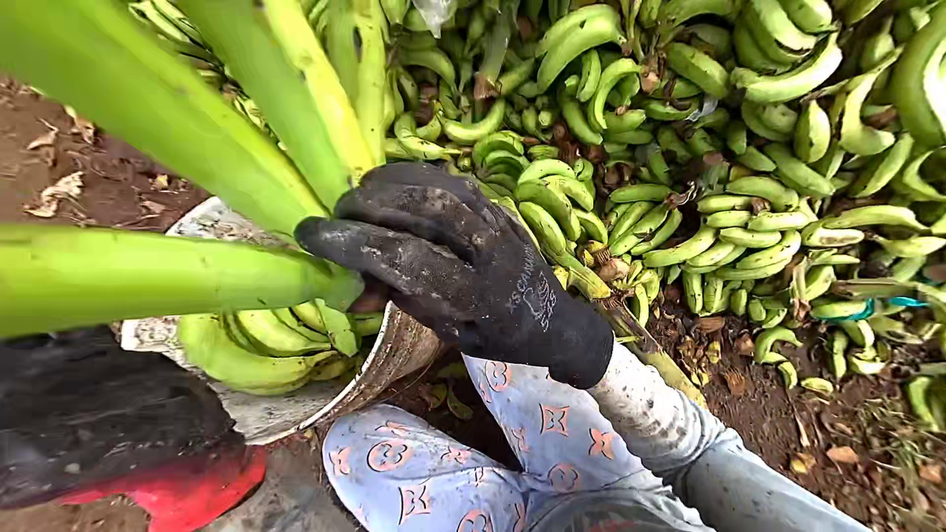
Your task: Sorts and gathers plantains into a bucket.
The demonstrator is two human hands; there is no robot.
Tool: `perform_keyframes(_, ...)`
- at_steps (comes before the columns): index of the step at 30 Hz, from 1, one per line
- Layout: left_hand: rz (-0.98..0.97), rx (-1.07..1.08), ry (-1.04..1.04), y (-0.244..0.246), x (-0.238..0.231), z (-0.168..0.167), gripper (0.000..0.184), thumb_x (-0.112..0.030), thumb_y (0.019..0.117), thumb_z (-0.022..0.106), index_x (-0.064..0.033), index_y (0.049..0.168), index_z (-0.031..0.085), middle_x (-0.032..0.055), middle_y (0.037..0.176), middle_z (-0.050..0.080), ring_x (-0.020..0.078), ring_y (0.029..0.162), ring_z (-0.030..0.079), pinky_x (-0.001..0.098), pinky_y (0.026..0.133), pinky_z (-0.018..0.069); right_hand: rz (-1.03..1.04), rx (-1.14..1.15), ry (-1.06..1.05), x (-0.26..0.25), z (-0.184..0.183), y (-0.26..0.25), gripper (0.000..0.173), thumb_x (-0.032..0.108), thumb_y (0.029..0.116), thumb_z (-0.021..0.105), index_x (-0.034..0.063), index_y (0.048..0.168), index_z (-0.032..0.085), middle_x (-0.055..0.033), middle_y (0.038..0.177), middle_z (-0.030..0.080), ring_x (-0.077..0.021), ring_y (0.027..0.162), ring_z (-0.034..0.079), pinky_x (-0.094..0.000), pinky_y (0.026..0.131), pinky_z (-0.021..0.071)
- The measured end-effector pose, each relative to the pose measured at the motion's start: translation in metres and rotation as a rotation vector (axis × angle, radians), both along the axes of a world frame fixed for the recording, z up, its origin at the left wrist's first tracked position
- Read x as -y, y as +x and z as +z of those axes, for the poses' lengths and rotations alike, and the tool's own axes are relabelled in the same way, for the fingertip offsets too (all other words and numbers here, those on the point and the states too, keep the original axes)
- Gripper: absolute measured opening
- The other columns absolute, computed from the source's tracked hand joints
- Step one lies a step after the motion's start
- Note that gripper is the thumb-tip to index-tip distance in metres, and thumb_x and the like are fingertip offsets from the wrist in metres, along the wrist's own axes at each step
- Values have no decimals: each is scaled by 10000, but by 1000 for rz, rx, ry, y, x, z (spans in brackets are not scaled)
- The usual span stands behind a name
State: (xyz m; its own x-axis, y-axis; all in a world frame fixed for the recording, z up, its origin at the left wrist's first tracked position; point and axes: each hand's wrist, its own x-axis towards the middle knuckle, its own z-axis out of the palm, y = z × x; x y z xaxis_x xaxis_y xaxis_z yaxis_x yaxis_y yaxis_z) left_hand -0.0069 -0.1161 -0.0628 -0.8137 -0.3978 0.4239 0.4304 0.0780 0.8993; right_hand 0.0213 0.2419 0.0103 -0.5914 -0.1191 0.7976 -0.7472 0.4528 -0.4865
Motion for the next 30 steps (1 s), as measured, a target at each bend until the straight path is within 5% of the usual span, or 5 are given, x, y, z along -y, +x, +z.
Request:
perform_keyframes(2, 17, -75, 131, -4, 42, -17, 287, -185, 1038, 457, 59, 994, 601, 27, 795, 652, 48, 732, 627, 235, 722, 543, 5, 128, 56, -35, -22, -5, 520, 103, 894, 707, 11, 1397, 611, -177, 1410, 605, -317, 1373, 524, -448, 1164, 432)
perform_keyframes(9, -14, 233, -395, -8, 37, -20, 664, -72, 834, 814, -38, 1410, 485, 63, 1303, 641, 169, 1120, 661, 354, 967, 574, -1006, 1158, 426, -272, -205, -32, 818, 199, 783, 825, 113, 1521, 482, -261, 1601, 365, -546, 1456, 319, -784, 1037, 354)
perform_keyframes(13, 16, 225, -494, -9, 18, -16, 595, -94, 815, 831, -15, 1341, 565, 86, 1298, 664, 182, 1165, 663, 366, 1003, 566, -987, 1293, 444, -308, -253, -31, 575, 106, 840, 774, 38, 1377, 580, -397, 1456, 436, -628, 1219, 528, -810, 879, 455)
perform_keyframes(23, -489, 288, -439, 11, 13, 9, 151, -43, 840, 695, -171, 903, 745, -50, 1041, 756, 114, 1067, 700, 322, 956, 582, -907, 712, 393, -186, -149, -3, 171, 102, 913, 688, -39, 1006, 718, -383, 1241, 562, -577, 1017, 611, -745, 757, 468)
perform_keyframes(30, -196, 53, -447, -10, 6, 10, 351, -132, 1040, 498, -78, 1383, 546, 5, 1263, 675, 100, 1099, 673, 297, 970, 558, -489, -502, -135, -67, -13, -49, 137, 117, 845, 800, 62, 780, 693, -118, 940, 634, -217, 1027, 589, -364, 934, 462)
